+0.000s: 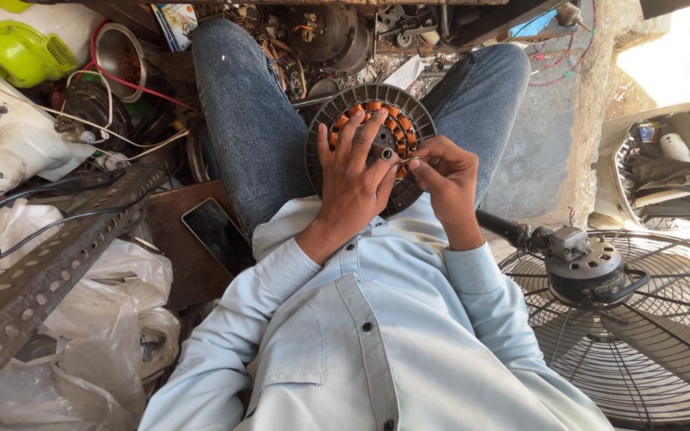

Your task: The person winds and secures copper wire around the coils of a fan motor stator by hand while sitting at a workbench.

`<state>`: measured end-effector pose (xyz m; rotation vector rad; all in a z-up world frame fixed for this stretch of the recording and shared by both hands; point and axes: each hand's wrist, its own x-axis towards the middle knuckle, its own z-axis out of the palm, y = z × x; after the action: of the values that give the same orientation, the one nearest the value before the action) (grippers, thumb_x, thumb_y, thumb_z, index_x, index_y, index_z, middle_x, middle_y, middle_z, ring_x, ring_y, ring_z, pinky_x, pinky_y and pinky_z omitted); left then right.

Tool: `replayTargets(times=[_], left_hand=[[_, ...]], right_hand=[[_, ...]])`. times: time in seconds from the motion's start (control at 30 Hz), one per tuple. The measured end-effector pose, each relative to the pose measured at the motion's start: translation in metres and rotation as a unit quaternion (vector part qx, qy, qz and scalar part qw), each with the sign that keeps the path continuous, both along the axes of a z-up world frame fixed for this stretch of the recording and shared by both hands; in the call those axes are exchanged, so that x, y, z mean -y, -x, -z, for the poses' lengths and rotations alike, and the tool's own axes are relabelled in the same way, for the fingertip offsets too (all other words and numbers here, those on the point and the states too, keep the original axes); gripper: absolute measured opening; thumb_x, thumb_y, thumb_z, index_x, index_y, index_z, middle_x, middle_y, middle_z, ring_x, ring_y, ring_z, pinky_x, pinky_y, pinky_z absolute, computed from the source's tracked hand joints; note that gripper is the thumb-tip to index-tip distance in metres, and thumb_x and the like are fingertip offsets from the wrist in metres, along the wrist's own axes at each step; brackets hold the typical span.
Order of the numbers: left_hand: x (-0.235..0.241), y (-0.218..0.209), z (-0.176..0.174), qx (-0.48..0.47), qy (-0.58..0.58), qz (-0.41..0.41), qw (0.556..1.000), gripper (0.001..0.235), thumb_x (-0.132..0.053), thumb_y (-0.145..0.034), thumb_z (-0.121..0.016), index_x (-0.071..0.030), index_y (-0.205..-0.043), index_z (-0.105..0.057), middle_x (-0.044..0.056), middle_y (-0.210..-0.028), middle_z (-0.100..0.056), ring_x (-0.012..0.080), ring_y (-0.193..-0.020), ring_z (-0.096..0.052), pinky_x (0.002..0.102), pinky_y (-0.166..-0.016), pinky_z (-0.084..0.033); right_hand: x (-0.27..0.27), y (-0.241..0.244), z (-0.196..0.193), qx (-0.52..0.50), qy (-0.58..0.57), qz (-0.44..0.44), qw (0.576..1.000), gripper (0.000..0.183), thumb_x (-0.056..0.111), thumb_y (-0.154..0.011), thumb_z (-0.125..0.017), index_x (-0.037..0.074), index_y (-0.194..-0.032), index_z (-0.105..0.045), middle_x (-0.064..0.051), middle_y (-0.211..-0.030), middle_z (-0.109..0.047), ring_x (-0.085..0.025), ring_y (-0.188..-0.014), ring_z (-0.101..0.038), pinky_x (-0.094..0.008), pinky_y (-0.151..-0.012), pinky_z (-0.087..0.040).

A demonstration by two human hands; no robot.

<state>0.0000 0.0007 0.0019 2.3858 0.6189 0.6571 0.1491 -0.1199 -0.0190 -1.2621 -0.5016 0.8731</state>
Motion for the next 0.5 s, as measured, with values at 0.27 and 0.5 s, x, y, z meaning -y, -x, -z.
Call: replayTargets(times=[0.27, 0.5], left_hand=[[0.001, 0.014, -0.009, 0.011, -0.002, -0.004, 1.0, 0.02, -0.024, -0.096, -0.071, -0.007, -0.105, -0.076, 0.017, -0.16, -0.04, 0.0395, -0.151, -0.034, 0.073, -0.121, -0.013], [0.002, 0.025, -0.014, 0.007, 0.007, -0.002, 1.0, 0.021, -0.024, -0.095, -0.069, -0.007, -0.106, -0.076, 0.02, -0.159, -0.042, 0.0403, -0.15, -0.034, 0.073, -0.121, -0.012]], right_hand=[[-0.005, 0.006, 0.0, 0.134, 0.02, -0.027, 0.99, 0.011, -0.009, -0.088, -0.077, -0.004, -0.098, -0.074, -0.002, -0.098, -0.061, -0.006, -0.084, -0.056, -0.021, -0.074, -0.047], [-0.007, 0.006, -0.004, 0.226, 0.086, -0.038, 0.97, 0.015, -0.008, -0.082, -0.081, -0.003, -0.095, -0.076, 0.0, -0.094, -0.055, -0.004, -0.076, -0.051, -0.019, -0.063, -0.041]])
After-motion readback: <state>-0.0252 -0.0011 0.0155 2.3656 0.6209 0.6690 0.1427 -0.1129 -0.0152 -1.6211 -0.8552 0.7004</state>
